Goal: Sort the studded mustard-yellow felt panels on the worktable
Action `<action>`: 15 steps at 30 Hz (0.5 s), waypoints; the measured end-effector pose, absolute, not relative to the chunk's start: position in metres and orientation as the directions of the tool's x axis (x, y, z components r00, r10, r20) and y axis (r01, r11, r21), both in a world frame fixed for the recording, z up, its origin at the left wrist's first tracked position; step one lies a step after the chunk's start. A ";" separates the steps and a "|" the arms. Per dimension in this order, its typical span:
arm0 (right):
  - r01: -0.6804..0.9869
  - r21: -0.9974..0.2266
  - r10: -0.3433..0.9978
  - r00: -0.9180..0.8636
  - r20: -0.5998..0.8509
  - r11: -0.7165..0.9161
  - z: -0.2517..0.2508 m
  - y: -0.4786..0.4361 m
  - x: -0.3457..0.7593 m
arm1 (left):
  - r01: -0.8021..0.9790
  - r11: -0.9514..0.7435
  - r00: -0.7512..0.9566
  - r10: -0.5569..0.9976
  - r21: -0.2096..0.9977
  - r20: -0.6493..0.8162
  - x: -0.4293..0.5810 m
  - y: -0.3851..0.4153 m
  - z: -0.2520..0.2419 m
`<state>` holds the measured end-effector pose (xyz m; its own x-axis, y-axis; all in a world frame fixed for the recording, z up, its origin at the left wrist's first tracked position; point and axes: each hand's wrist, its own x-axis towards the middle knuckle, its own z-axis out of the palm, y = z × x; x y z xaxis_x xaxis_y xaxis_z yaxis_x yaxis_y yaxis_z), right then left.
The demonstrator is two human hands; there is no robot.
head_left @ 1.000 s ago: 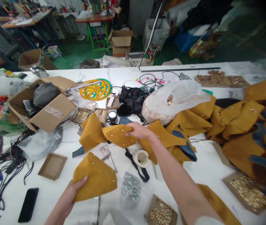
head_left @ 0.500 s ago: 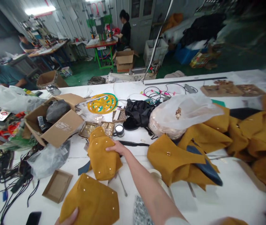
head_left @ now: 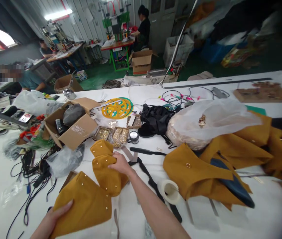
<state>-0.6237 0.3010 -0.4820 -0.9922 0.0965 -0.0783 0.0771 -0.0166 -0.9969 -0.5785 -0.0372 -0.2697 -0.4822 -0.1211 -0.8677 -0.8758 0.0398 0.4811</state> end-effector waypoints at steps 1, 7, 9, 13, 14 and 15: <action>0.042 -0.999 0.093 -0.995 -0.043 -0.020 -0.464 0.292 -0.616 | -0.861 0.076 -0.509 -0.135 0.503 -0.850 -0.583 -0.044 -0.259; -0.128 -0.984 0.080 -0.987 0.138 0.121 -0.357 0.220 -0.543 | -0.742 -0.013 -0.653 -0.208 0.670 -0.728 -0.579 -0.062 -0.217; -0.147 -0.985 0.101 -0.983 0.156 0.095 -0.337 0.194 -0.518 | -0.675 -0.098 -0.720 -0.128 0.731 -0.682 -0.564 -0.049 -0.213; 0.003 -0.989 0.211 -0.977 -0.035 -0.150 -0.332 0.155 -0.475 | -0.641 -0.224 -0.763 0.079 0.734 -0.642 -0.520 -0.022 -0.215; 0.039 -0.977 0.205 -0.975 -0.082 -0.207 -0.335 0.146 -0.465 | -0.627 -0.247 -0.775 0.109 0.739 -0.622 -0.508 -0.018 -0.217; 0.075 -0.968 0.194 -0.973 -0.124 -0.240 -0.338 0.138 -0.455 | -0.619 -0.258 -0.783 0.124 0.742 -0.609 -0.496 -0.016 -0.219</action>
